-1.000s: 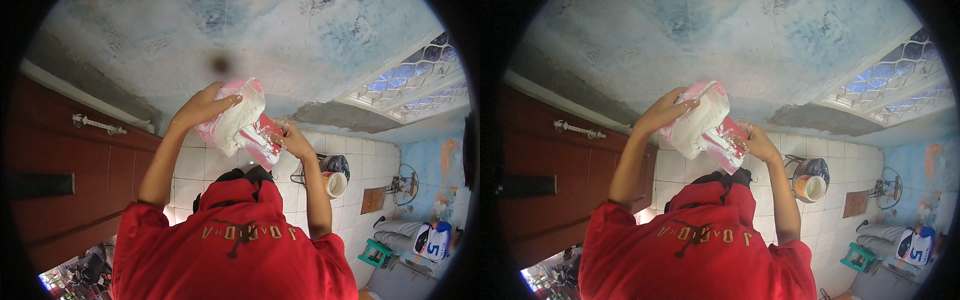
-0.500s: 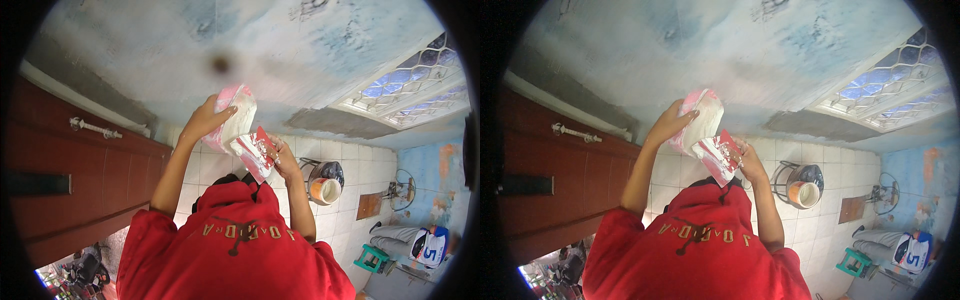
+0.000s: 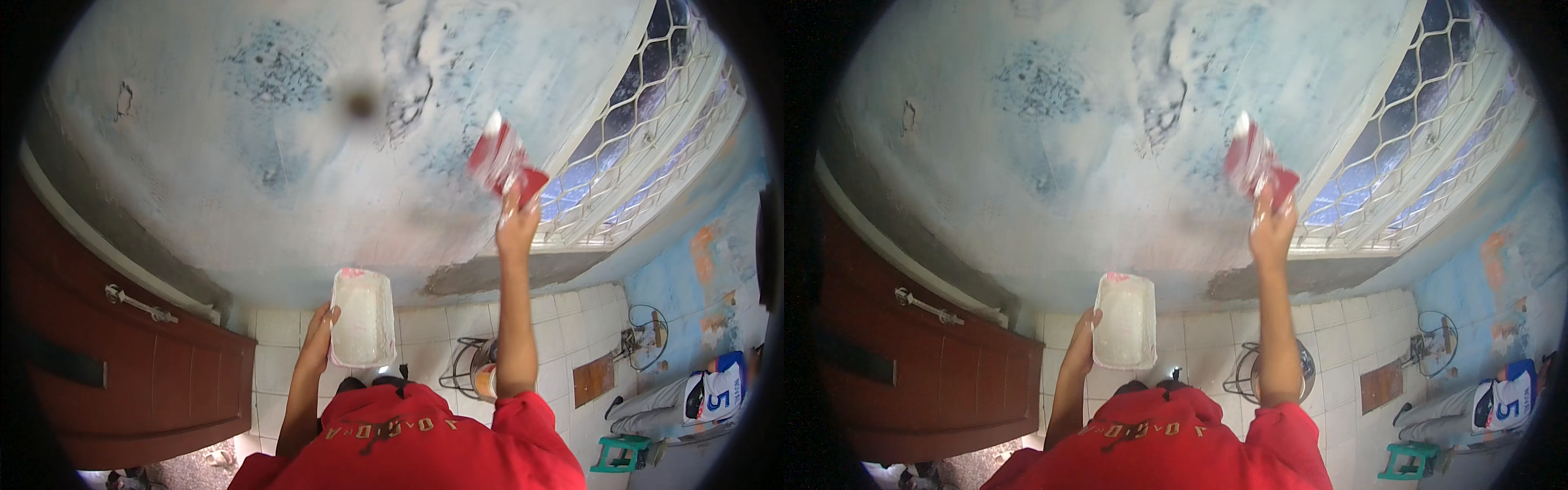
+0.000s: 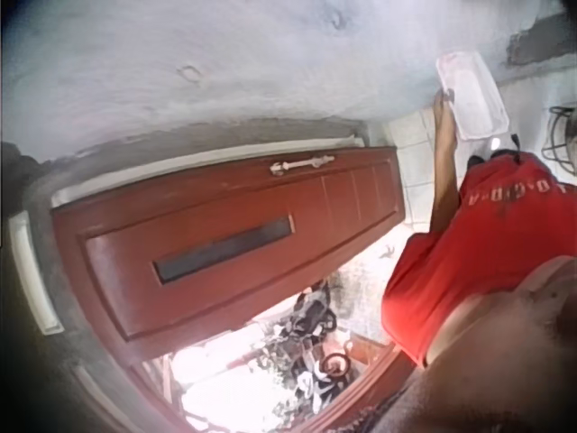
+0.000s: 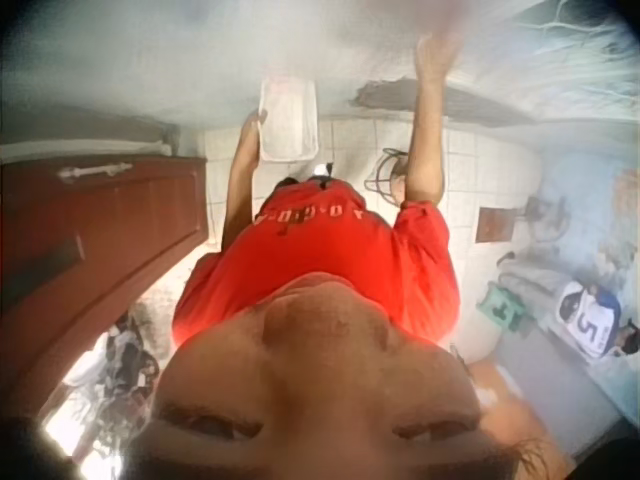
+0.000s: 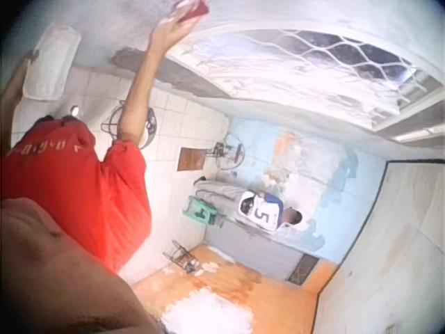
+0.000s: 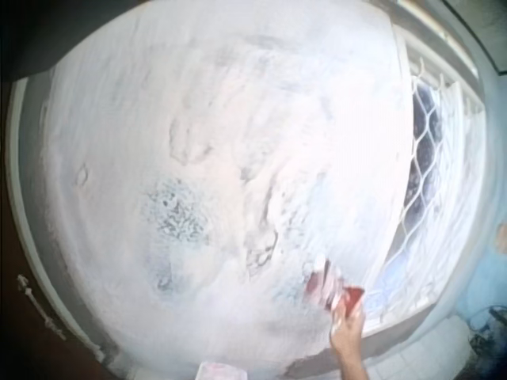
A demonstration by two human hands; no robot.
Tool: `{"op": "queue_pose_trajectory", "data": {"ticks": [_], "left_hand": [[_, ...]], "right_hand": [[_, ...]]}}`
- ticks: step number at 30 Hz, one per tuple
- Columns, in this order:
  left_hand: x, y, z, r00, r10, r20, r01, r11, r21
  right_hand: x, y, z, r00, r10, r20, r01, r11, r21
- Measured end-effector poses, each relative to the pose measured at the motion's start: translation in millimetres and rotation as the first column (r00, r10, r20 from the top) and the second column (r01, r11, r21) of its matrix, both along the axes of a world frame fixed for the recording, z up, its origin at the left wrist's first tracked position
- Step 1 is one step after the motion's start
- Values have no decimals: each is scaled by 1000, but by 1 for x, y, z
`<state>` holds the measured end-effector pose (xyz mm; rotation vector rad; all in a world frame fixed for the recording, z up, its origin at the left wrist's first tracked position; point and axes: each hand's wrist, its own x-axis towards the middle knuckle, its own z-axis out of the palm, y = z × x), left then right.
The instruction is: The person applies white plaster or filler to a damaged area on a wall using a red scraper, repeatedly dipping the scraper into a small container of plaster to spread it over the cracks and holes.
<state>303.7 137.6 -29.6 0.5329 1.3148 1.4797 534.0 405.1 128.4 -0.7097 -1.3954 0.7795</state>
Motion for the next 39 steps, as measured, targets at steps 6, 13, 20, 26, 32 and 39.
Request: {"op": "queue_pose_trajectory", "data": {"ticks": [6, 13, 20, 26, 32, 39], "left_hand": [[22, 6, 1, 999, 12, 36, -11, 1000, -24], [41, 5, -8, 996, 76, 48, -78, 996, 37], [47, -7, -12, 993, 100, 68, -100, 995, -7], [59, -6, 2, 994, 89, 57, -90, 996, 22], [41, -21, -2, 989, 115, 95, -117, 993, 23], [0, -41, -8, 989, 100, 104, -102, 995, 9]], "right_hand": [[-40, 64, 127, 543, -804, 240, 135, 367, 921], [-39, 75, -32, 484, -705, 519, -68, 561, 825], [-30, 54, 70, 640, -678, 362, -12, 462, 887], [-65, 73, 153, 570, -781, 255, 5, 314, 949], [-64, 40, 14, 540, -696, 473, -124, 490, 863], [-93, 10, 103, 687, -630, 362, -36, 468, 883]]}}
